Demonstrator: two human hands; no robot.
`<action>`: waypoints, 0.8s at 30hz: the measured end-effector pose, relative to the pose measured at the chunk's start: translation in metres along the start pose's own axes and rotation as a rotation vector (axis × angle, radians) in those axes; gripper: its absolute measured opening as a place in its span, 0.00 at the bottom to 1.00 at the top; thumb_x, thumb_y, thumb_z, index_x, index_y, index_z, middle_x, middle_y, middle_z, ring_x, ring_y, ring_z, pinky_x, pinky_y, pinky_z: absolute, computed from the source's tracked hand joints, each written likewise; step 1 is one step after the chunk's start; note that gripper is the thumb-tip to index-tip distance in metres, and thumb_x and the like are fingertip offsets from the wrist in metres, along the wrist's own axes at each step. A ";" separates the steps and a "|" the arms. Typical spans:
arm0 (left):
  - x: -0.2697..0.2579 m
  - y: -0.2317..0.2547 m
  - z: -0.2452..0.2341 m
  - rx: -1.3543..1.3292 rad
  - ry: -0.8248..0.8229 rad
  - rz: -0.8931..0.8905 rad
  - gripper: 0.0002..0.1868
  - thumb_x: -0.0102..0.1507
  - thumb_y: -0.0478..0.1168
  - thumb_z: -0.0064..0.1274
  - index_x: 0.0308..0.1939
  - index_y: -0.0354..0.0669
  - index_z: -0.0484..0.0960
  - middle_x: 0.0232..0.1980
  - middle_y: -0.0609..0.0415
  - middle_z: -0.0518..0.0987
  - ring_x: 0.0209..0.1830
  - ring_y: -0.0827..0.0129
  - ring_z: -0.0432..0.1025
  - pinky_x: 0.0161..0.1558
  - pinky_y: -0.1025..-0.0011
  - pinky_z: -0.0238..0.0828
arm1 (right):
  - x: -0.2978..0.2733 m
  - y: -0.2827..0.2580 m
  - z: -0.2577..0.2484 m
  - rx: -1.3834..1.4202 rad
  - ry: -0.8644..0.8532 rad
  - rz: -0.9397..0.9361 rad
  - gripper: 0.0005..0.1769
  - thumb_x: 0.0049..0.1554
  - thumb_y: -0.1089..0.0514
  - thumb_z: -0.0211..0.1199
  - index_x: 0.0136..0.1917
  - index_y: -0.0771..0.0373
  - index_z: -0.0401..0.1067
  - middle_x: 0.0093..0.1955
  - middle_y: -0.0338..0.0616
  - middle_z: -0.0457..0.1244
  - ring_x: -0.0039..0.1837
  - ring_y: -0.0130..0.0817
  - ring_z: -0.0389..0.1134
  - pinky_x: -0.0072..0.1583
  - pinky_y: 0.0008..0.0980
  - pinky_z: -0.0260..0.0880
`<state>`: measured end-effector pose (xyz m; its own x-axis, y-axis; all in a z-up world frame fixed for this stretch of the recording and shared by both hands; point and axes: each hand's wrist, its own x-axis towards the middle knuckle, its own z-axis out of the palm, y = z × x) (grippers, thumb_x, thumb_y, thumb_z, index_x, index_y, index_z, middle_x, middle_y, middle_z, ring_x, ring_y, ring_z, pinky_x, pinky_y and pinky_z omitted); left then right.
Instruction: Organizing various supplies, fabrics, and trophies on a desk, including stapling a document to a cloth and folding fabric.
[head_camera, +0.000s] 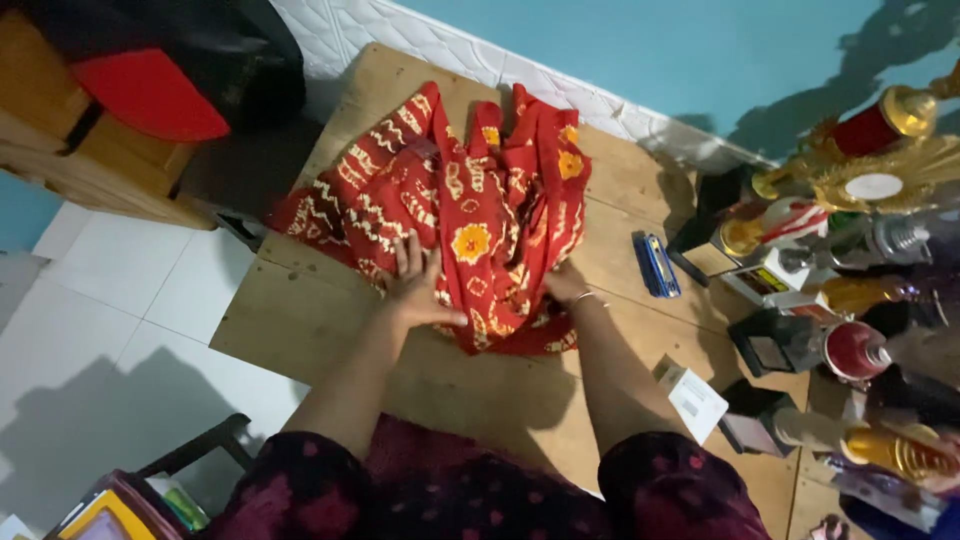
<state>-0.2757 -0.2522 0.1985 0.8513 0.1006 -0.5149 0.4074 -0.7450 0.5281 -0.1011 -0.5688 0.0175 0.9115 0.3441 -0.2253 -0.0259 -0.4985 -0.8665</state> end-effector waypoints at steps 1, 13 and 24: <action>0.000 0.005 -0.001 -0.002 0.004 -0.003 0.76 0.46 0.64 0.74 0.82 0.56 0.33 0.81 0.44 0.16 0.80 0.47 0.10 0.74 0.29 0.26 | -0.004 -0.004 0.016 0.000 -0.004 -0.004 0.39 0.50 0.41 0.75 0.64 0.69 0.69 0.59 0.53 0.69 0.57 0.42 0.71 0.58 0.39 0.72; 0.063 -0.027 0.139 0.323 0.103 0.254 0.53 0.58 0.48 0.60 0.81 0.44 0.48 0.84 0.39 0.34 0.80 0.31 0.22 0.71 0.28 0.29 | -0.114 -0.105 -0.012 -0.058 -0.381 0.271 0.27 0.51 0.46 0.70 0.59 0.64 0.77 0.54 0.49 0.73 0.55 0.36 0.74 0.59 0.35 0.72; 0.076 -0.031 0.174 -0.973 0.376 0.053 0.27 0.72 0.51 0.50 0.67 0.33 0.72 0.57 0.47 0.65 0.52 0.51 0.56 0.50 0.54 0.57 | -0.073 -0.168 -0.041 0.426 0.091 -0.095 0.33 0.59 0.52 0.67 0.73 0.69 0.66 0.68 0.43 0.65 0.66 0.30 0.67 0.66 0.30 0.66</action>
<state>-0.2817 -0.3365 0.0254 0.8560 0.4062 -0.3198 0.3146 0.0818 0.9457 -0.1460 -0.5432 0.1976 0.9500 0.2915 -0.1117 -0.0892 -0.0894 -0.9920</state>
